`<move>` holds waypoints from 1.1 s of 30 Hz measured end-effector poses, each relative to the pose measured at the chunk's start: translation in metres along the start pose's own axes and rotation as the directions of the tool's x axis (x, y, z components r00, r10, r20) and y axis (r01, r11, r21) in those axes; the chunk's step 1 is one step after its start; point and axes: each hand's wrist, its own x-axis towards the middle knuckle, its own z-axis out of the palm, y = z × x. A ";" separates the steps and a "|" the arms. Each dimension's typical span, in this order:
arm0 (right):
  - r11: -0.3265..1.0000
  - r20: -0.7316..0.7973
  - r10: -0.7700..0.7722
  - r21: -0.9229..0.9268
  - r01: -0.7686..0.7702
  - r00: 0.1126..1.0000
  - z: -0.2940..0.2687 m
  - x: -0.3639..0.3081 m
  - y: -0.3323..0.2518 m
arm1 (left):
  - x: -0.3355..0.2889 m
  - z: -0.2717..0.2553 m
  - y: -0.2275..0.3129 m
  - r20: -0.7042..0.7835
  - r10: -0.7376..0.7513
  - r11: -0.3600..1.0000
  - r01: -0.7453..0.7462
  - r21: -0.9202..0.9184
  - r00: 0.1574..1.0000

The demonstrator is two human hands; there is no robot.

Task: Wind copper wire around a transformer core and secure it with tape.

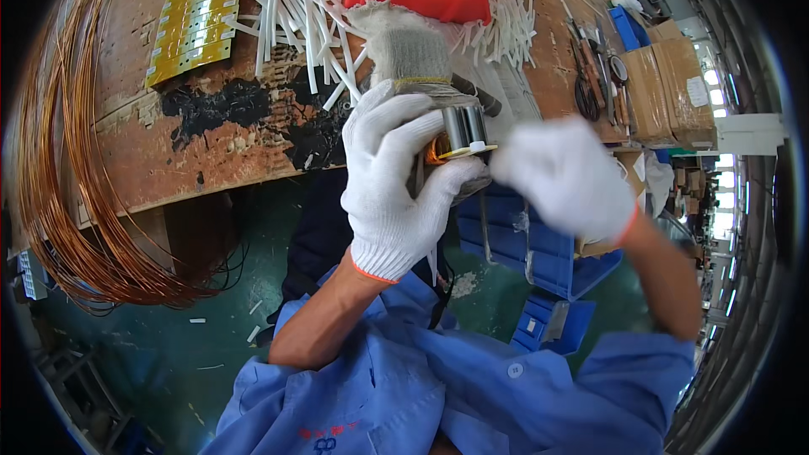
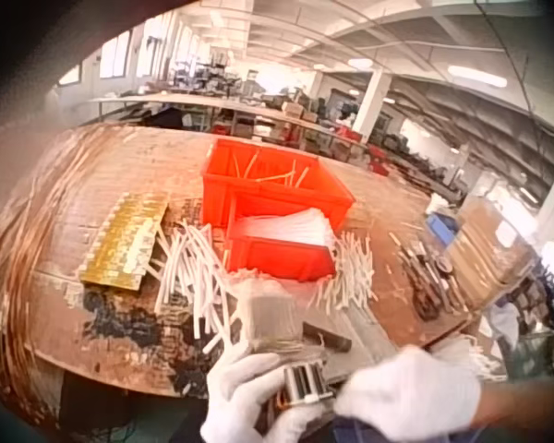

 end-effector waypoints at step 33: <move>0.998 -0.080 -0.068 0.008 0.069 0.995 -0.023 0.088 0.023 | 0.013 -0.006 0.017 -0.005 -0.079 0.996 0.078 -0.048 0.997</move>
